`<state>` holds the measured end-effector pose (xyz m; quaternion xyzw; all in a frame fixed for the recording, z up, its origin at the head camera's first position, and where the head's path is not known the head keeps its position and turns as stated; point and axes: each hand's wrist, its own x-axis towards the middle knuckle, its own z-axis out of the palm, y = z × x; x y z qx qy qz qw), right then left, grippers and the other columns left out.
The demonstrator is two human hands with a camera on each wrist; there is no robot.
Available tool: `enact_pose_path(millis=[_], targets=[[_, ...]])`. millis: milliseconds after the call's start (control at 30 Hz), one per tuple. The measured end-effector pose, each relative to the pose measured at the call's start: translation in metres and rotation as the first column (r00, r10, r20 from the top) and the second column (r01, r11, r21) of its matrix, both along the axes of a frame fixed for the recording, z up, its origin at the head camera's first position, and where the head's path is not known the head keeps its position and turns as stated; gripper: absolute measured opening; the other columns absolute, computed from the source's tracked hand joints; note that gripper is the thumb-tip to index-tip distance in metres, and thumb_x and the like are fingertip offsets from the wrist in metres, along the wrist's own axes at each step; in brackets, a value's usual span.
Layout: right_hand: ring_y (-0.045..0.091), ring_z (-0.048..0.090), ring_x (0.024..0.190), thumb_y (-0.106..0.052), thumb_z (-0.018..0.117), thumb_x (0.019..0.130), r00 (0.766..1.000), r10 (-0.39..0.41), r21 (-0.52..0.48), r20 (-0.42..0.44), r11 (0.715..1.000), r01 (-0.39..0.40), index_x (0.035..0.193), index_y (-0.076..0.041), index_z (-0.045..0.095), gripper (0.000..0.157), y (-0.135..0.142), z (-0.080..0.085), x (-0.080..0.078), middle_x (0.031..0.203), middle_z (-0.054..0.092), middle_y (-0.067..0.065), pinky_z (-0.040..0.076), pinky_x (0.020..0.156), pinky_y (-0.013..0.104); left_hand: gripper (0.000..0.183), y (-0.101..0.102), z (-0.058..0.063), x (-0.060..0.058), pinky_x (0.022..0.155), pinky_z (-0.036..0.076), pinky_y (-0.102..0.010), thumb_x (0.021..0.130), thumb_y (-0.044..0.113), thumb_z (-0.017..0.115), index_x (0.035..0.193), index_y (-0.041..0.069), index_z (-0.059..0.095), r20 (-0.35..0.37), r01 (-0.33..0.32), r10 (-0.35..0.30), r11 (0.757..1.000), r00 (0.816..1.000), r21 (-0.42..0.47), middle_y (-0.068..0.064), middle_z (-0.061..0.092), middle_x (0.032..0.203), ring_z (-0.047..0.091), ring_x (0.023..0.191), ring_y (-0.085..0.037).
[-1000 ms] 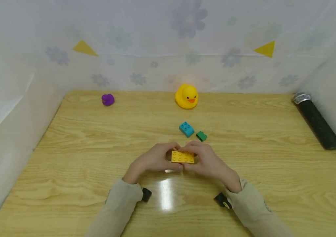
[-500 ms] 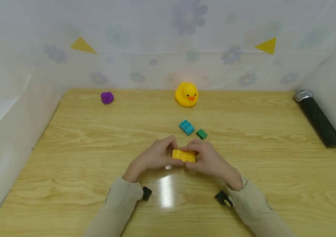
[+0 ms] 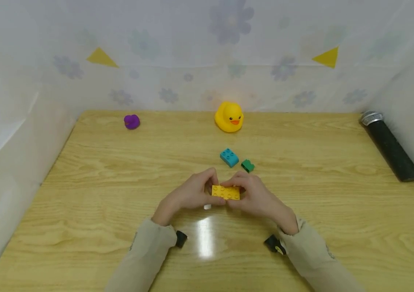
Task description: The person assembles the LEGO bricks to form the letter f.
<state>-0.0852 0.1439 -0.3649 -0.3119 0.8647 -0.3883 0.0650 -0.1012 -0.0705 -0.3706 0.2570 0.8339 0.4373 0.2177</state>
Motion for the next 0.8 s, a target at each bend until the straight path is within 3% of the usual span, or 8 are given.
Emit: enact_pose_path(millis=[167, 400, 800], targets=[[0.012, 0.048, 0.075, -0.006, 0.078, 0.077, 1.000, -0.003, -0.003, 0.019, 1.000, 0.003, 0.109, -0.003, 0.070, 0.033, 0.0003, -0.0009, 0.0007, 0.092, 0.060, 0.003, 0.044, 0.065, 0.024, 0.034, -0.0003, -0.0022, 0.0004, 0.066, 0.045, -0.026, 0.083, 0.028, 0.076, 0.094, 0.014, 0.047, 0.025, 0.008, -0.008, 1.000, 1.000, -0.003, 0.000, 0.056, 0.086, 0.053, 0.076, -0.015], [0.012, 0.048, 0.076, -0.010, 0.079, 0.076, 1.000, -0.004, 0.016, 0.001, 1.000, 0.004, 0.109, -0.004, 0.071, 0.034, -0.0004, 0.0019, 0.0003, 0.093, 0.061, 0.002, 0.042, 0.064, 0.024, 0.035, 0.0023, -0.0034, 0.0016, 0.069, 0.044, -0.026, 0.082, 0.024, 0.078, 0.103, 0.015, 0.052, -0.080, 0.048, -0.053, 0.997, 0.995, -0.060, 0.003, 0.058, 0.091, 0.052, 0.078, -0.013], [0.012, 0.048, 0.074, -0.010, 0.080, 0.076, 0.999, -0.015, 0.021, 0.030, 1.000, 0.015, 0.107, -0.006, 0.071, 0.033, -0.0008, 0.0016, 0.0011, 0.090, 0.060, 0.000, 0.043, 0.063, 0.025, 0.034, 0.0043, -0.0072, 0.0014, 0.077, 0.044, -0.028, 0.078, 0.025, 0.081, 0.103, 0.017, 0.059, -0.119, 0.021, -0.031, 0.997, 0.992, -0.077, 0.008, 0.061, 0.100, 0.052, 0.084, -0.010]])
